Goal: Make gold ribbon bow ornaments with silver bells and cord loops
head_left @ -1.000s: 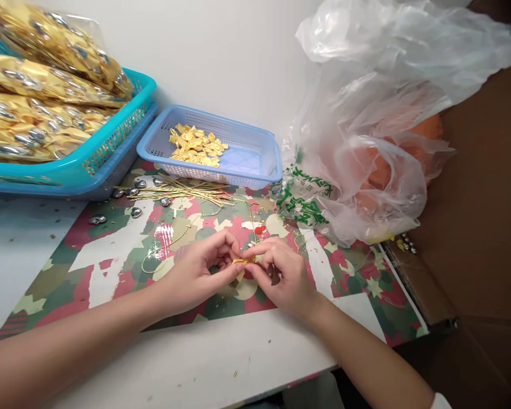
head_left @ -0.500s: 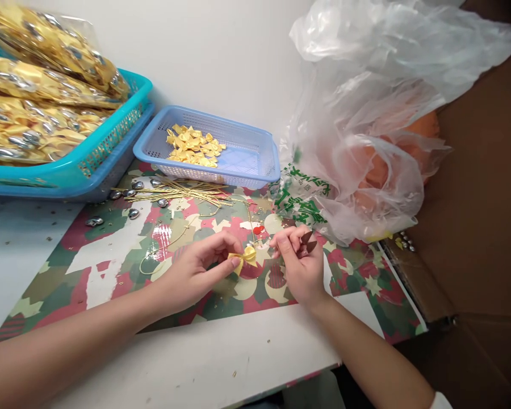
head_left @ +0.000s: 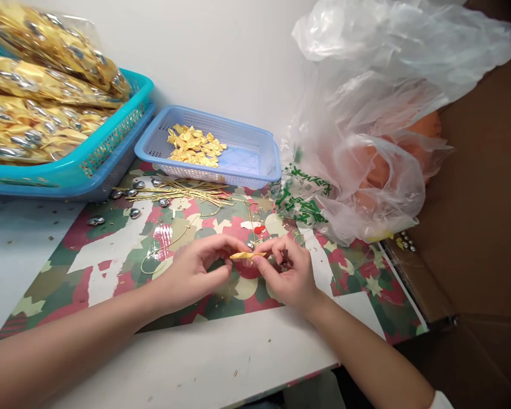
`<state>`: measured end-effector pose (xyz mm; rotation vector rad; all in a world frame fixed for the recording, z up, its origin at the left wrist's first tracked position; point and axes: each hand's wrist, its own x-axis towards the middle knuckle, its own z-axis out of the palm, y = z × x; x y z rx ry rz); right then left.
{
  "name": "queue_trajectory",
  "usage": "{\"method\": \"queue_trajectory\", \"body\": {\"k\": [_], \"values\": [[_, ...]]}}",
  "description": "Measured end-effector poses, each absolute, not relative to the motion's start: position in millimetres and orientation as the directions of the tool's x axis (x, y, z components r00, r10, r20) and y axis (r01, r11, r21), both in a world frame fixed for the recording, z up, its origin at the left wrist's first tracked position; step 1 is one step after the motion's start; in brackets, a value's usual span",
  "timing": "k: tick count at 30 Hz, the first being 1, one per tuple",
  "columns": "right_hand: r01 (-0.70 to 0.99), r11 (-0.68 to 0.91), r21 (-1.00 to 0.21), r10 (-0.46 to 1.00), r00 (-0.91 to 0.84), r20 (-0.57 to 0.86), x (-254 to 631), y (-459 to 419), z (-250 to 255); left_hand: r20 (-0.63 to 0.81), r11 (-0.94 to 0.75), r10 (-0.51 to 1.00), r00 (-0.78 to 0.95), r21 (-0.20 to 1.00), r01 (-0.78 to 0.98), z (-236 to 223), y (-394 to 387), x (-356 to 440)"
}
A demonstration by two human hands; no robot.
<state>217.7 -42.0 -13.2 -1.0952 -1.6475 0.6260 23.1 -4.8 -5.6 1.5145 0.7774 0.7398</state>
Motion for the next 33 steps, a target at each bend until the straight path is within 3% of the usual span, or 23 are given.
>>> {"method": "queue_trajectory", "body": {"k": [3,7,10,12,15,18,23,33], "values": [[0.312,0.378,-0.872,0.924,-0.068,0.377,217.8,-42.3,-12.0,0.144,-0.203,0.831,0.537,0.978,0.053,-6.1,-5.8,25.7],[0.248,0.35,-0.903,0.937,-0.107,0.333,217.7,-42.5,-13.1,0.072,-0.095,0.836,0.545,0.995,0.014,-7.9,-5.6,26.1],[0.297,0.371,-0.88,0.928,-0.112,0.354,216.7,-42.2,-12.7,0.052,-0.046,0.842,0.536,0.999,-0.024,-9.6,-6.3,26.3],[0.387,0.463,-0.798,0.877,-0.072,0.474,215.8,-42.0,-11.0,0.059,-0.04,0.859,0.509,0.998,-0.048,-11.0,-7.1,26.9],[0.496,0.645,-0.581,0.714,-0.118,0.691,214.4,-42.5,-7.5,0.069,-0.048,0.862,0.503,0.997,-0.055,-12.6,-7.9,27.8],[0.517,0.709,-0.48,0.653,-0.224,0.723,213.4,-43.2,-5.4,0.077,-0.069,0.854,0.514,0.997,-0.034,-12.9,-8.0,28.1],[0.533,0.635,-0.559,0.744,-0.225,0.63,213.5,-42.4,-6.4,0.122,-0.183,0.846,0.519,0.981,0.068,-14.2,-8.6,27.7],[0.54,0.649,-0.537,0.74,-0.281,0.611,215.7,-43.7,-12.4,0.235,-0.438,0.819,0.523,0.845,0.306,-12.3,-14.5,26.4]]}}
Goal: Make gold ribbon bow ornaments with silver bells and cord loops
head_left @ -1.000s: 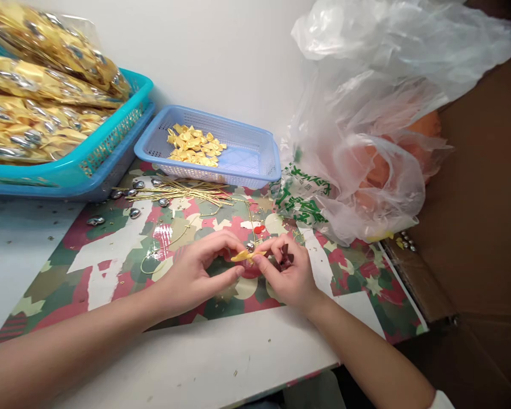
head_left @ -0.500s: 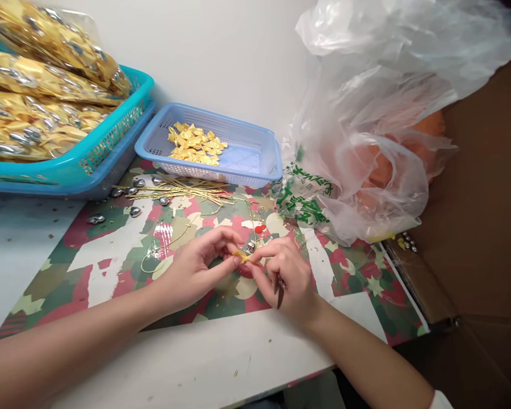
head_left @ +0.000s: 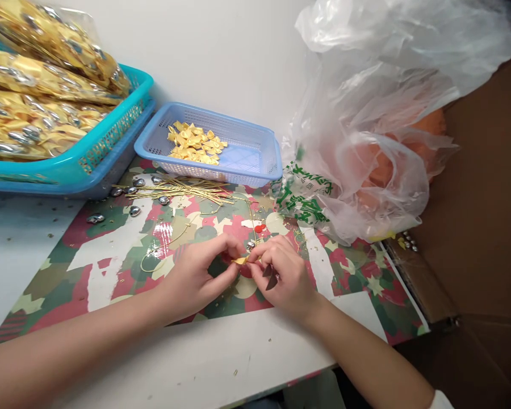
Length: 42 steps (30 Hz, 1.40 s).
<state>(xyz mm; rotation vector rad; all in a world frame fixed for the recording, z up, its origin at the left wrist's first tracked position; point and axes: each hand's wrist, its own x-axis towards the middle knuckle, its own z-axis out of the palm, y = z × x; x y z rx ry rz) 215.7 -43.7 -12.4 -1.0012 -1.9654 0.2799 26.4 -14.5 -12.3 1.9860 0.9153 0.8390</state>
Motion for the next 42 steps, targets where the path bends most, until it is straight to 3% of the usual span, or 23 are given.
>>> {"method": "queue_trajectory", "body": {"k": [6,9,13,17,20,25,33,36,39,42], "values": [[0.519,0.607,-0.601,0.786,-0.28,0.552,214.8,-45.0,-11.5,0.263,-0.473,0.809,0.525,0.822,0.317,-12.5,-15.4,27.1],[0.471,0.54,-0.698,0.841,-0.276,0.465,214.2,-45.3,-10.2,0.252,-0.469,0.81,0.529,0.821,0.326,-10.2,-16.3,26.8],[0.278,0.318,-0.906,0.943,-0.194,0.271,215.4,-43.5,-9.6,0.259,-0.475,0.817,0.516,0.809,0.346,-9.3,-16.5,26.4],[0.14,0.216,-0.966,0.976,-0.067,0.209,219.1,-40.3,-10.8,0.259,-0.465,0.821,0.508,0.82,0.333,-12.3,-15.2,25.8],[0.19,0.282,-0.94,0.959,-0.035,0.281,219.9,-39.9,-10.6,0.239,-0.441,0.831,0.502,0.834,0.333,-12.9,-14.6,25.7],[0.344,0.477,-0.809,0.879,-0.159,0.45,216.1,-42.5,-9.8,0.256,-0.441,0.836,0.486,0.84,0.316,-11.1,-15.0,24.5],[0.36,0.641,-0.678,0.762,-0.196,0.617,217.6,-40.9,-7.5,0.311,-0.448,0.823,0.475,0.87,0.206,-10.1,-15.5,22.4],[0.381,0.684,-0.622,0.718,-0.203,0.666,218.2,-40.6,-4.9,0.218,-0.316,0.867,0.448,0.936,0.157,-9.8,-13.9,21.9],[0.407,0.716,-0.567,0.682,-0.238,0.691,218.7,-40.6,-2.8,0.072,-0.126,0.851,0.519,0.99,0.07,-8.1,-11.0,22.6],[0.421,0.731,-0.537,0.667,-0.273,0.693,219.1,-40.5,-2.1,0.02,-0.007,0.801,0.598,1.0,-0.023,-6.4,-8.8,24.8]]}}
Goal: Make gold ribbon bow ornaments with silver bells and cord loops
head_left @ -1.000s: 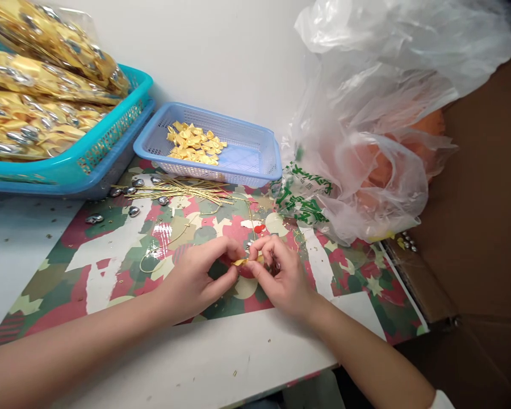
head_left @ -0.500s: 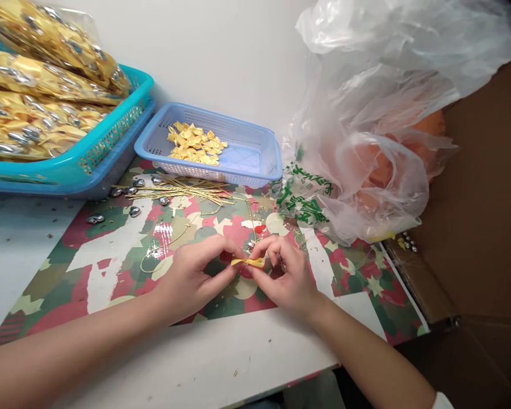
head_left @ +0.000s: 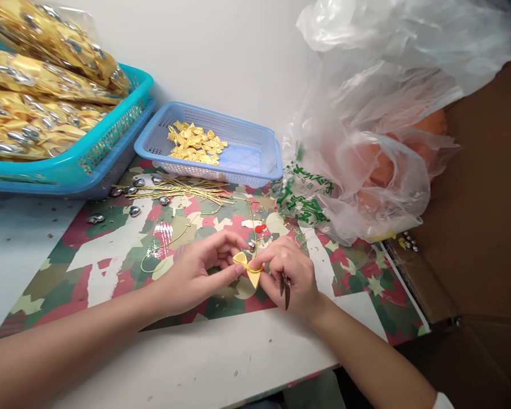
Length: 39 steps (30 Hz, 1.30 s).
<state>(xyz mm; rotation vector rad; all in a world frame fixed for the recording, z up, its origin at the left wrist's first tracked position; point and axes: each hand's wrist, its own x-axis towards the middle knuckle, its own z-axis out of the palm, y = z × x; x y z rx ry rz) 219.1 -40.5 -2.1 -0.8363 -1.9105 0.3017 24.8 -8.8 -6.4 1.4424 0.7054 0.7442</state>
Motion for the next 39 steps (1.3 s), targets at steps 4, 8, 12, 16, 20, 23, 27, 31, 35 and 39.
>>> {"method": "queue_trajectory", "body": {"k": [4,8,12,16,20,23,27,31,35,39], "values": [[0.461,0.713,-0.528,0.674,-0.245,0.697,218.5,-41.6,0.3,-0.009,0.063,0.789,0.614,0.996,-0.066,-5.6,-7.7,27.0],[0.449,0.732,-0.513,0.643,-0.205,0.738,216.9,-45.9,5.5,-0.028,0.075,0.823,0.567,0.995,-0.06,-4.6,-7.9,27.6],[0.451,0.753,-0.479,0.618,-0.235,0.75,214.5,-48.7,4.5,-0.051,0.07,0.839,0.541,0.997,-0.014,-3.7,-8.5,27.2],[0.512,0.674,-0.532,0.702,-0.221,0.677,212.8,-47.9,0.8,-0.058,0.073,0.847,0.529,0.997,-0.006,-4.9,-7.6,26.3],[0.516,0.627,-0.584,0.747,-0.184,0.64,213.4,-47.4,1.3,-0.091,0.103,0.846,0.526,0.995,0.006,-5.9,-6.8,26.2],[0.514,0.617,-0.596,0.757,-0.18,0.628,213.8,-47.9,1.7,-0.093,0.104,0.849,0.52,0.995,0.007,-6.4,-7.2,25.6],[0.52,0.609,-0.599,0.763,-0.177,0.622,213.5,-48.3,0.2,-0.076,0.078,0.85,0.521,0.997,0.017,-7.9,-7.3,24.1],[0.539,0.598,-0.593,0.77,-0.182,0.612,213.4,-48.3,-0.3,-0.064,0.051,0.847,0.528,0.998,0.041,-7.9,-6.8,24.4],[0.564,0.594,-0.574,0.773,-0.202,0.601,214.5,-48.7,-1.6,-0.049,0.009,0.846,0.531,0.997,0.077,-7.3,-7.4,25.3],[0.597,0.591,-0.543,0.777,-0.238,0.583,216.2,-49.8,-7.8,-0.031,-0.031,0.846,0.532,0.994,0.108,-8.3,-8.5,25.9]]}}
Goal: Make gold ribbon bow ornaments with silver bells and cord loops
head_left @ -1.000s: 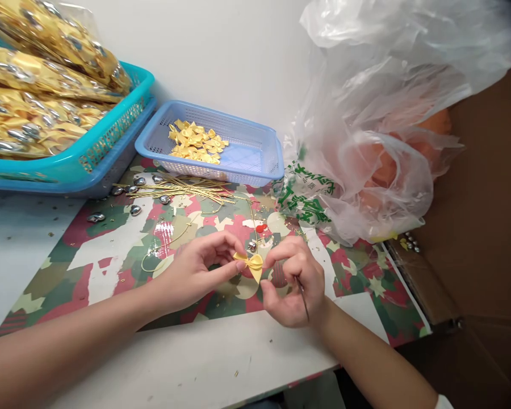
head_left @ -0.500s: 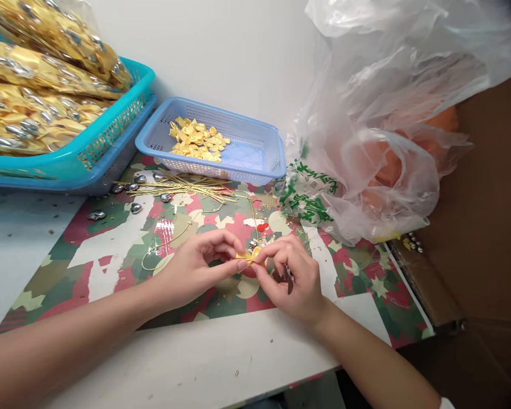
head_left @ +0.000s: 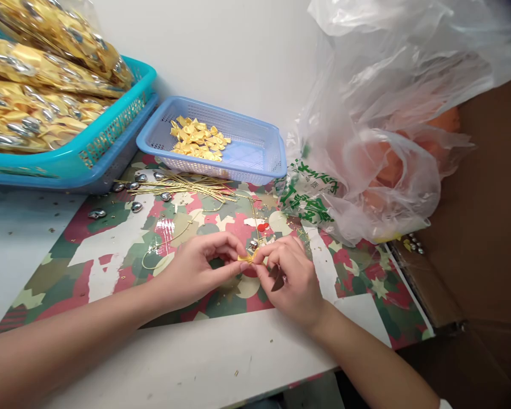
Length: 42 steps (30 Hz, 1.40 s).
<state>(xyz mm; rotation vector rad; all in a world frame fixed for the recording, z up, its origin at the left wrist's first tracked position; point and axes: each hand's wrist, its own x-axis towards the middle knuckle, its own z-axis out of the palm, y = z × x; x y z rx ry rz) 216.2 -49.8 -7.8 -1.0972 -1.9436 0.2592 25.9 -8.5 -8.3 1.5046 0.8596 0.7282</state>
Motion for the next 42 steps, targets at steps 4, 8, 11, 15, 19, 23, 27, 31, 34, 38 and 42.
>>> {"method": "queue_trajectory", "body": {"k": [4,8,11,15,19,23,27,31,34,38,42], "values": [[0.631,0.566,-0.53,0.802,-0.276,0.529,217.3,-50.8,-11.9,-0.021,-0.052,0.848,0.53,0.991,0.123,-10.2,-8.5,26.4],[0.628,0.522,-0.577,0.844,-0.284,0.454,217.6,-51.1,-9.8,-0.023,-0.042,0.853,0.521,0.993,0.112,-10.5,-8.3,26.1],[0.574,0.471,-0.67,0.88,-0.249,0.405,217.7,-50.4,-8.3,-0.033,-0.02,0.859,0.511,0.995,0.098,-9.7,-8.2,26.2],[0.5,0.466,-0.73,0.883,-0.212,0.419,217.4,-48.2,-7.6,-0.051,0.007,0.856,0.515,0.996,0.087,-8.1,-7.6,26.7],[0.525,0.52,-0.673,0.847,-0.214,0.487,216.3,-47.4,-6.7,-0.066,0.039,0.856,0.513,0.997,0.063,-7.7,-6.8,26.4],[0.549,0.568,-0.613,0.811,-0.247,0.53,215.9,-48.8,-7.7,-0.069,0.043,0.848,0.526,0.997,0.062,-8.0,-6.6,25.8],[0.566,0.582,-0.584,0.802,-0.28,0.527,215.7,-49.9,-9.1,-0.045,0.018,0.839,0.543,0.998,0.055,-7.3,-6.5,26.3],[0.567,0.568,-0.597,0.812,-0.269,0.517,215.0,-50.0,-8.6,-0.013,-0.003,0.815,0.58,1.0,0.026,-5.9,-7.0,26.5],[0.571,0.569,-0.592,0.81,-0.265,0.523,214.7,-49.9,-9.3,0.004,-0.012,0.8,0.6,1.0,0.01,-6.2,-7.5,25.7],[0.592,0.585,-0.554,0.787,-0.251,0.563,213.7,-49.6,-13.9,0.0,-0.011,0.795,0.607,1.0,0.015,-9.2,-7.6,25.0],[0.638,0.61,-0.47,0.74,-0.245,0.627,210.4,-49.5,-18.0,-0.025,0.012,0.792,0.61,1.0,0.025,-11.5,-7.4,25.0]]}}
